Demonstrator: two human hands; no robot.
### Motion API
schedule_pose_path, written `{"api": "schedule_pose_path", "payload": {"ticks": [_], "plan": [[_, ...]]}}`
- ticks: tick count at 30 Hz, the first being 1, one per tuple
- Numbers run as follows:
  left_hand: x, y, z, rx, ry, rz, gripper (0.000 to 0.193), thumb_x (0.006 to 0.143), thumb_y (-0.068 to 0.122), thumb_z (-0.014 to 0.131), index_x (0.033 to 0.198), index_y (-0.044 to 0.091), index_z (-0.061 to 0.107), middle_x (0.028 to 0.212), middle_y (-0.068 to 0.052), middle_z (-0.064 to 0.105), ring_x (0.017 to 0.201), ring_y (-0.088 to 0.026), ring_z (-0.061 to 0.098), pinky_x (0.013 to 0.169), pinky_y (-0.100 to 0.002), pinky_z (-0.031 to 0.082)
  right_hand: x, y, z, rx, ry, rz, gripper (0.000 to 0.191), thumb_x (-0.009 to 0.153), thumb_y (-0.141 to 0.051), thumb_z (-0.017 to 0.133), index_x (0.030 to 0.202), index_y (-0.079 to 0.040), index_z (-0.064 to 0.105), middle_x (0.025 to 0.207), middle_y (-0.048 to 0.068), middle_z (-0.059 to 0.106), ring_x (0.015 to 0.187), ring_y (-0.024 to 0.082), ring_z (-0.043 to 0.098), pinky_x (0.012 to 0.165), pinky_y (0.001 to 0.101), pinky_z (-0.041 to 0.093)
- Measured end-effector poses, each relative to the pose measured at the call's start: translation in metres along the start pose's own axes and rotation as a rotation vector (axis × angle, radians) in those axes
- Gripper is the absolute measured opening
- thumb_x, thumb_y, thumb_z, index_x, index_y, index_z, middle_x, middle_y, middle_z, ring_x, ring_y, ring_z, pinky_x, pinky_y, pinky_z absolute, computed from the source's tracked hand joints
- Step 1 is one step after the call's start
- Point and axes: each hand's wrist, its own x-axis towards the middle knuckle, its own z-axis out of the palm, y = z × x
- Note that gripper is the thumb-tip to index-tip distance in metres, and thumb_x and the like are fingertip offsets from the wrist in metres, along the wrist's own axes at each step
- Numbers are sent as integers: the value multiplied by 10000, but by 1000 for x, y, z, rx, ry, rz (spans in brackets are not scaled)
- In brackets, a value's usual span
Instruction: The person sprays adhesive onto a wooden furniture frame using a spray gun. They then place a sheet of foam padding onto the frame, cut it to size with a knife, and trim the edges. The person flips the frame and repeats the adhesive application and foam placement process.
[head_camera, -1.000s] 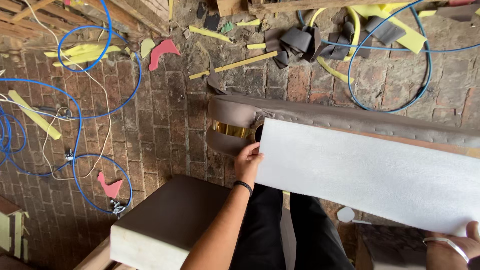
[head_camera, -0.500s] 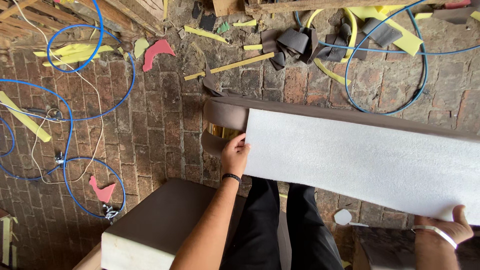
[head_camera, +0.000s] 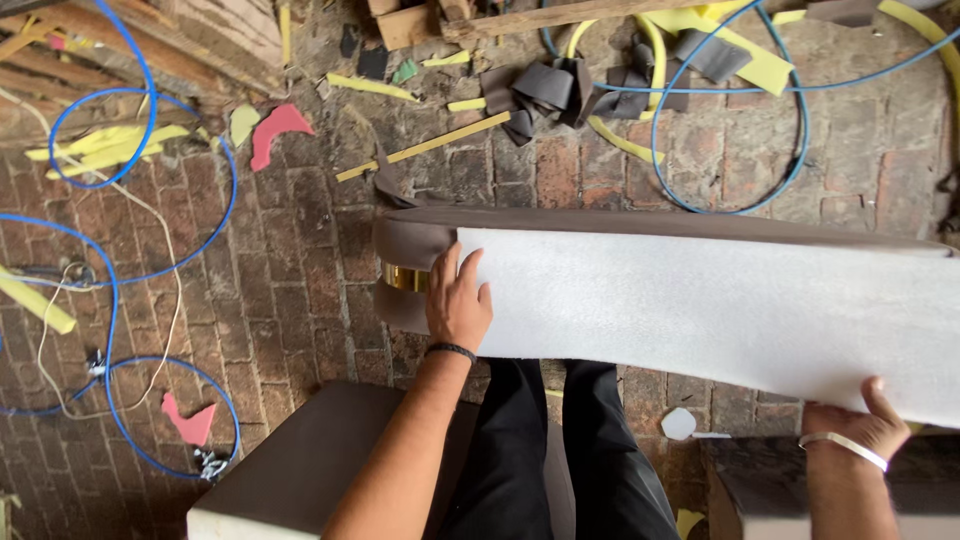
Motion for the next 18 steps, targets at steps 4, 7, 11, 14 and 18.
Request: {"api": "schedule_pose_path", "payload": {"ticks": [4, 7, 11, 14, 18], "plan": [[25, 20, 13, 32, 1, 144, 524, 844, 204, 801, 1332, 114, 630, 1425, -134, 558, 1353, -372, 468, 1151, -488, 341, -3, -4, -3, -96, -27, 18, 542, 1028, -165, 656, 1527, -93, 456, 1471, 112, 568, 1339, 274, 568, 1162, 446, 459], [42, 34, 26, 27, -67, 186, 529, 859, 211, 796, 1354, 128, 629, 1337, -103, 631, 1298, -337, 530, 1163, -495, 341, -2, -7, -2, -93, -29, -15, 518, 962, -128, 702, 1450, -148, 529, 1367, 60, 615, 1176, 227, 620, 1025, 393, 520], [46, 49, 41, -25, -55, 205, 574, 832, 194, 810, 1369, 124, 621, 1245, -115, 693, 1185, -328, 604, 1142, -488, 375, -2, -11, 7, -196, 203, -36, 397, 868, -140, 774, 1248, -151, 661, 1253, 50, 681, 1110, 225, 645, 933, 362, 555], [48, 56, 49, -90, -71, 139, 602, 806, 184, 827, 1369, 138, 618, 1184, -85, 722, 1150, -320, 624, 1064, -458, 432, -5, -13, 14, -245, 351, 2, 295, 845, -176, 828, 1124, -148, 737, 1117, 22, 748, 957, 176, 632, 804, 294, 545], [46, 60, 49, -125, -73, 56, 659, 777, 179, 851, 1385, 142, 601, 1151, -68, 730, 1130, -316, 625, 1000, -441, 465, -6, -10, 11, -372, 369, -52, 262, 848, -198, 860, 1057, -132, 715, 946, 11, 735, 652, 124, 496, 575, 265, 443]]}}
